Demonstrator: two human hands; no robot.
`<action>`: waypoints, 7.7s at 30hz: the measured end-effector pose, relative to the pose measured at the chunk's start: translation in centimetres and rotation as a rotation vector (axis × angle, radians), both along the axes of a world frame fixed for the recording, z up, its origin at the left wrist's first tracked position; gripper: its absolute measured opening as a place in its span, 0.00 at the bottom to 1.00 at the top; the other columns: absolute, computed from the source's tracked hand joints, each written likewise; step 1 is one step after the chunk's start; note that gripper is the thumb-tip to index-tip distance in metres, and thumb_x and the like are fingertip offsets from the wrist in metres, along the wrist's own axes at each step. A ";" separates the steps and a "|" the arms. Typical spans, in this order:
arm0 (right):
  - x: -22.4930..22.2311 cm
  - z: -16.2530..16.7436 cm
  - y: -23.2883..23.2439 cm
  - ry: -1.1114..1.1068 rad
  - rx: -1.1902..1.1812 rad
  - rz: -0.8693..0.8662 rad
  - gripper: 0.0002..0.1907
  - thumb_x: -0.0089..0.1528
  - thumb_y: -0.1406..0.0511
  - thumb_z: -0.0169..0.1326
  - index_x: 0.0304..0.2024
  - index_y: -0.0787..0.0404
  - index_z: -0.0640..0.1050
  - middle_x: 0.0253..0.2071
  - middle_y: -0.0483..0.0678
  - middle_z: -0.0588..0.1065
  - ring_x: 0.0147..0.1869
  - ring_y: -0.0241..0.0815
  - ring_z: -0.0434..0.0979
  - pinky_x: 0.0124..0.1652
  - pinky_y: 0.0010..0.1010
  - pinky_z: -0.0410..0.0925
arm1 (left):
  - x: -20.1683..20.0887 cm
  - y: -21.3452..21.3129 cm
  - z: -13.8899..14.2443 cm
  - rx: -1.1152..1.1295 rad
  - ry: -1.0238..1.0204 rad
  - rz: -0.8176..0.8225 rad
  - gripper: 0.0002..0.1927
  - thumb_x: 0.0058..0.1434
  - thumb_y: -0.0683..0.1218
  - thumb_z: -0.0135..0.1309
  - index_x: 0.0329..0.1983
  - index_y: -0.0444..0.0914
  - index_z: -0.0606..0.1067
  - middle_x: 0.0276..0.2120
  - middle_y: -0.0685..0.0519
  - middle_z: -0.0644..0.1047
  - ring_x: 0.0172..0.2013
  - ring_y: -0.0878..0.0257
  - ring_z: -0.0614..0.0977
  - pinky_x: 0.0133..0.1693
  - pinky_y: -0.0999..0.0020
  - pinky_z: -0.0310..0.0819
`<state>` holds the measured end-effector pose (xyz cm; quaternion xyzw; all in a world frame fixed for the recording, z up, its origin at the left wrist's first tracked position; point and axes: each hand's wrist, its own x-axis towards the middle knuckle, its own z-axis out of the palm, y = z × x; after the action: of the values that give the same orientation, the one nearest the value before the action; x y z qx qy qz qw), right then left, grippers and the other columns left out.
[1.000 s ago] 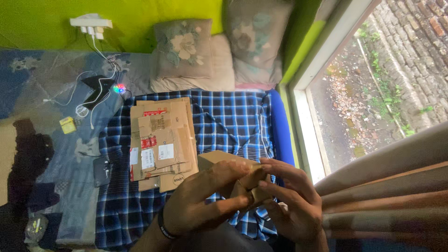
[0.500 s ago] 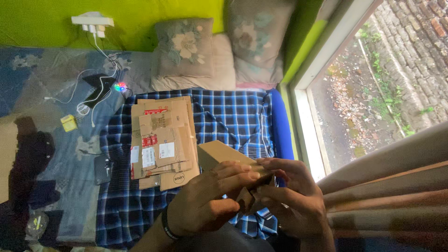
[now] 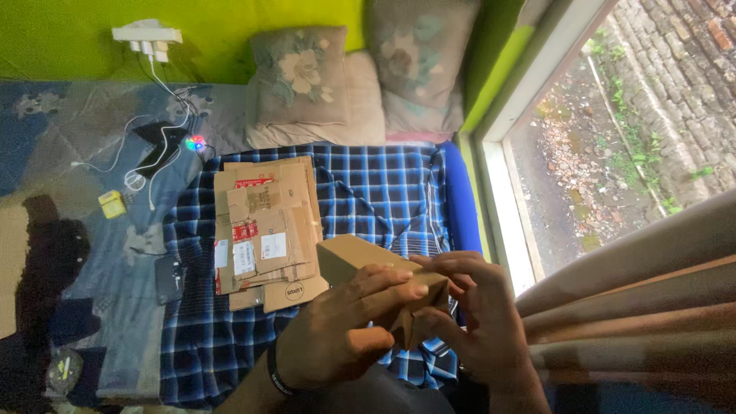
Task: The person sits on a bed and folds several flat cardboard pieces into small rectangular boxes. They fold the side flaps, tuck tabs, and press the edges to form each box, then place the finished boxes on the bed.
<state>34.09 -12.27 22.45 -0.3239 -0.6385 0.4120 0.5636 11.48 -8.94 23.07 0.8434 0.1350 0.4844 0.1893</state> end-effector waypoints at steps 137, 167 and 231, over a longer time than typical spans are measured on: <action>-8.2 -32.5 4.1 -0.894 -0.205 -0.619 0.18 0.60 0.69 0.58 0.52 0.68 0.74 0.54 0.63 0.73 0.60 0.62 0.71 0.59 0.46 0.65 | -2.4 -2.0 -35.6 -2.078 -0.107 0.623 0.44 0.58 0.59 0.61 0.73 0.42 0.58 0.63 0.46 0.70 0.56 0.53 0.77 0.52 0.49 0.75; -40.3 -29.8 7.8 0.263 -0.910 -0.229 0.13 0.68 0.67 0.55 0.52 0.59 0.67 0.47 0.47 0.73 0.50 0.38 0.73 0.45 0.34 0.71 | -34.5 -2.7 -34.0 -1.936 -0.743 0.802 0.22 0.63 0.52 0.57 0.57 0.36 0.74 0.43 0.46 0.77 0.39 0.56 0.78 0.35 0.63 0.76; -11.0 -30.9 -2.4 -0.716 -0.499 -0.471 0.11 0.69 0.70 0.49 0.52 0.63 0.78 0.48 0.55 0.71 0.49 0.49 0.75 0.46 0.35 0.70 | -8.9 2.4 -30.9 -0.537 1.074 0.666 0.25 0.69 0.39 0.44 0.68 0.48 0.67 0.77 0.54 0.55 0.77 0.41 0.43 0.64 0.14 0.26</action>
<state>23.05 -14.70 -8.48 -0.7056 -0.5834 0.2767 0.2919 2.62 -6.58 -7.81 0.8041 0.5775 -0.0187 0.1398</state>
